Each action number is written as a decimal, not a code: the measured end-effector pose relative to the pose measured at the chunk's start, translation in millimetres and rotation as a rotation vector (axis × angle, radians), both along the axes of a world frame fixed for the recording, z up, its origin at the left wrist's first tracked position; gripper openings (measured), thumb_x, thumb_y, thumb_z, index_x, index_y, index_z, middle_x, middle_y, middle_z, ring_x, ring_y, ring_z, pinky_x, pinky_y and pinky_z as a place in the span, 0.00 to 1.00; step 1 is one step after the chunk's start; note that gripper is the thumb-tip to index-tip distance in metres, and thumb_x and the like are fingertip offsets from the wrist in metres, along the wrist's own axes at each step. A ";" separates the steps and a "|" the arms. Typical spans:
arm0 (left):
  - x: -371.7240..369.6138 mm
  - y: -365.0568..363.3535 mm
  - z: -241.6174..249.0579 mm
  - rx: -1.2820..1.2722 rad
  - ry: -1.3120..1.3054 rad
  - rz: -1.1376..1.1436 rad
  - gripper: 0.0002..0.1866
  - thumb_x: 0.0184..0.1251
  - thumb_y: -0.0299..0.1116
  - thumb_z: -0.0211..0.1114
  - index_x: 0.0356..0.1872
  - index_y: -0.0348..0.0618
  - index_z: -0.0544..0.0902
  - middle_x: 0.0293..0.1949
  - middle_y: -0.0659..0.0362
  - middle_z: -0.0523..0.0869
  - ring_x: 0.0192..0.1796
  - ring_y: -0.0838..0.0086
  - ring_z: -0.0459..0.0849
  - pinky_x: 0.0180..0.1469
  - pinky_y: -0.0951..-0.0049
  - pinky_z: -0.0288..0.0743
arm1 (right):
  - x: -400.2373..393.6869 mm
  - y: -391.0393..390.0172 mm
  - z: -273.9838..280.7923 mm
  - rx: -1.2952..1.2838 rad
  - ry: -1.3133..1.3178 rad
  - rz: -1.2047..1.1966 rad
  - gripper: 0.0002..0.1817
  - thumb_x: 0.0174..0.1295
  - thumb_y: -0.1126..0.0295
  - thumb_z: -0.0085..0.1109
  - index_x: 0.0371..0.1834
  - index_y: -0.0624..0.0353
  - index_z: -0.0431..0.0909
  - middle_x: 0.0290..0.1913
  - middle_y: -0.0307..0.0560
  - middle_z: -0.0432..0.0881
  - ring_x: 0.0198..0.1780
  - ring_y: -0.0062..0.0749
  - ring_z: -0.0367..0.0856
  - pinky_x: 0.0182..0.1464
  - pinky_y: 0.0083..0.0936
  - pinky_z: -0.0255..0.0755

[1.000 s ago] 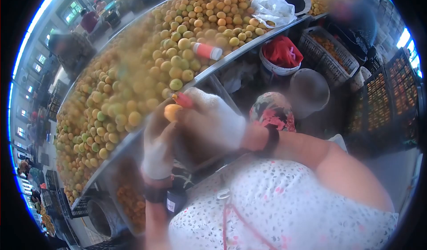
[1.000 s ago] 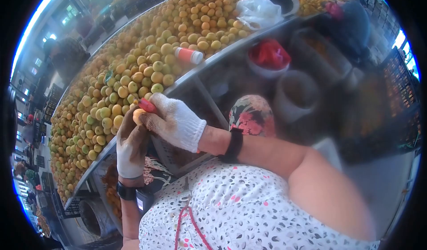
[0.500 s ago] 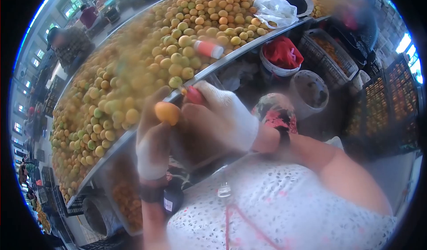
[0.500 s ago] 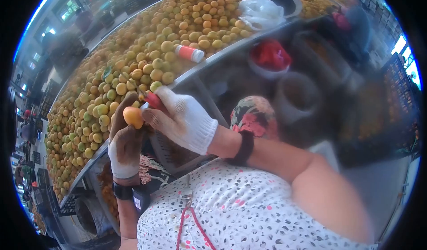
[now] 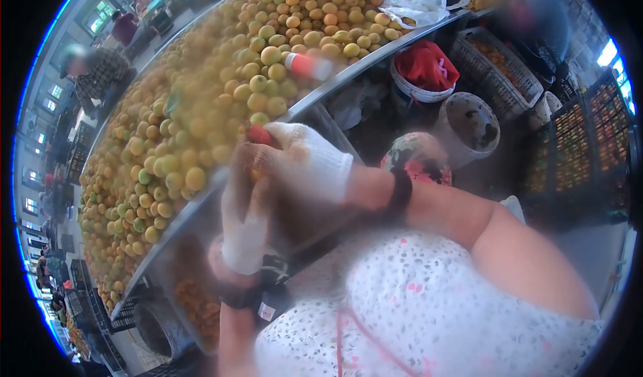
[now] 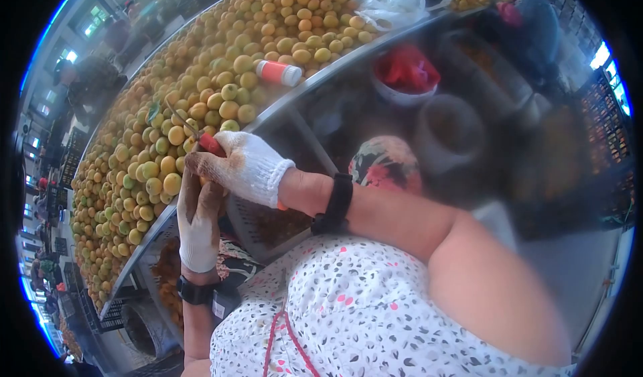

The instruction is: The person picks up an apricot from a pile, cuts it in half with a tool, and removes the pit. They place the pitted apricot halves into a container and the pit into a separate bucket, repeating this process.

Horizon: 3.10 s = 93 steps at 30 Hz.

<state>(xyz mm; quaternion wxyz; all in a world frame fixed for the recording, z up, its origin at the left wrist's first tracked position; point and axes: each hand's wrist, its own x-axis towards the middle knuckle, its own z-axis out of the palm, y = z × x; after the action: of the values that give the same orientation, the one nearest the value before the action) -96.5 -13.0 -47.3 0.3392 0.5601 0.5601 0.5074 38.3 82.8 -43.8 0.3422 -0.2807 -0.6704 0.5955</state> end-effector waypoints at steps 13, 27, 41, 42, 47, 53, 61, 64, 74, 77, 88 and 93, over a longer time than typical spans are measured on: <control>5.1 25.8 -16.2 -0.029 -0.364 0.046 0.24 0.83 0.50 0.54 0.69 0.48 0.73 0.32 0.71 0.71 0.28 0.87 0.67 0.31 0.83 0.61 | -19.4 30.1 -16.4 0.012 0.131 -0.040 0.13 0.70 0.64 0.61 0.43 0.65 0.82 0.31 0.50 0.86 0.34 0.26 0.86 0.37 0.27 0.78; 9.5 19.6 -18.2 -0.304 -0.864 0.153 0.22 0.78 0.57 0.55 0.54 0.50 0.78 0.41 0.62 0.86 0.41 0.72 0.87 0.45 0.68 0.84 | -23.1 17.2 -18.7 0.170 0.158 -0.114 0.07 0.69 0.68 0.60 0.40 0.61 0.79 0.30 0.44 0.81 0.32 0.30 0.80 0.34 0.29 0.76; 10.6 13.1 -37.7 -0.170 -0.593 0.250 0.29 0.75 0.49 0.63 0.66 0.39 0.71 0.58 0.52 0.82 0.55 0.63 0.86 0.55 0.61 0.84 | -19.2 9.2 -16.9 0.668 0.011 -0.226 0.13 0.60 0.60 0.67 0.36 0.57 0.79 0.28 0.56 0.84 0.35 0.55 0.86 0.35 0.43 0.79; 9.7 15.0 -43.2 -0.160 -0.580 0.251 0.29 0.75 0.49 0.63 0.66 0.39 0.71 0.58 0.52 0.82 0.55 0.63 0.86 0.55 0.61 0.84 | -19.2 10.0 -21.4 0.713 0.000 -0.221 0.12 0.61 0.61 0.67 0.35 0.57 0.78 0.28 0.55 0.83 0.34 0.55 0.85 0.35 0.44 0.78; 5.5 23.7 -47.8 -0.291 -1.264 0.216 0.30 0.73 0.65 0.55 0.60 0.52 0.80 0.54 0.58 0.87 0.54 0.59 0.87 0.55 0.51 0.85 | -18.6 9.5 -18.9 0.794 0.010 -0.191 0.09 0.62 0.64 0.65 0.37 0.56 0.76 0.30 0.56 0.81 0.32 0.56 0.84 0.32 0.44 0.76; 7.7 27.3 -47.8 -0.150 -1.025 0.123 0.30 0.75 0.64 0.55 0.62 0.51 0.78 0.53 0.59 0.85 0.56 0.61 0.85 0.57 0.54 0.83 | -13.9 10.0 -24.0 0.602 0.067 -0.183 0.14 0.67 0.59 0.63 0.42 0.59 0.77 0.32 0.57 0.85 0.35 0.56 0.86 0.33 0.43 0.78; 15.7 11.9 -7.6 0.029 -0.581 -0.002 0.29 0.87 0.43 0.46 0.79 0.36 0.60 0.60 0.58 0.80 0.61 0.76 0.78 0.65 0.74 0.71 | 4.5 -4.9 -10.1 0.122 0.144 -0.082 0.15 0.71 0.62 0.63 0.50 0.63 0.77 0.34 0.57 0.86 0.39 0.32 0.89 0.38 0.31 0.79; 17.7 3.7 -5.6 0.023 -0.302 0.065 0.30 0.87 0.43 0.46 0.80 0.36 0.58 0.63 0.58 0.79 0.63 0.77 0.76 0.67 0.75 0.69 | 1.1 -20.8 2.9 0.250 0.149 -0.150 0.12 0.72 0.66 0.61 0.48 0.63 0.78 0.33 0.50 0.86 0.38 0.24 0.86 0.37 0.27 0.78; 33.2 -7.4 15.0 0.062 -0.616 0.175 0.27 0.85 0.48 0.50 0.73 0.40 0.69 0.56 0.60 0.82 0.55 0.74 0.83 0.59 0.70 0.77 | 1.2 -28.8 34.9 0.328 0.188 -0.154 0.09 0.70 0.67 0.62 0.46 0.61 0.81 0.30 0.49 0.83 0.33 0.23 0.83 0.36 0.26 0.77; 19.4 -3.9 -17.5 0.022 -0.763 0.323 0.24 0.79 0.56 0.56 0.58 0.47 0.80 0.48 0.60 0.87 0.47 0.70 0.87 0.50 0.64 0.84 | 0.1 -22.9 29.1 0.521 0.188 -0.196 0.11 0.66 0.62 0.65 0.40 0.58 0.80 0.29 0.57 0.81 0.32 0.52 0.85 0.34 0.38 0.76; 5.0 8.0 -7.4 -0.281 -1.102 0.159 0.20 0.77 0.57 0.55 0.48 0.52 0.81 0.34 0.65 0.82 0.35 0.73 0.84 0.40 0.67 0.81 | -4.4 -2.8 1.6 0.677 0.054 -0.195 0.14 0.66 0.58 0.63 0.35 0.60 0.80 0.28 0.57 0.83 0.31 0.52 0.86 0.33 0.39 0.78; -1.8 5.4 -10.6 -0.277 -0.980 0.033 0.17 0.74 0.48 0.56 0.48 0.46 0.80 0.33 0.58 0.81 0.36 0.63 0.83 0.41 0.59 0.80 | 1.1 3.9 -2.0 -0.005 0.273 0.034 0.17 0.74 0.58 0.59 0.42 0.64 0.79 0.30 0.46 0.84 0.27 0.27 0.85 0.28 0.25 0.78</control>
<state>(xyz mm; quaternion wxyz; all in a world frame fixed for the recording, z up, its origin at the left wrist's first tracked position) -98.3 -7.7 -57.9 0.6253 0.1973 0.4060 0.6366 39.4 86.8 -45.8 0.4193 -0.1863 -0.6210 0.6355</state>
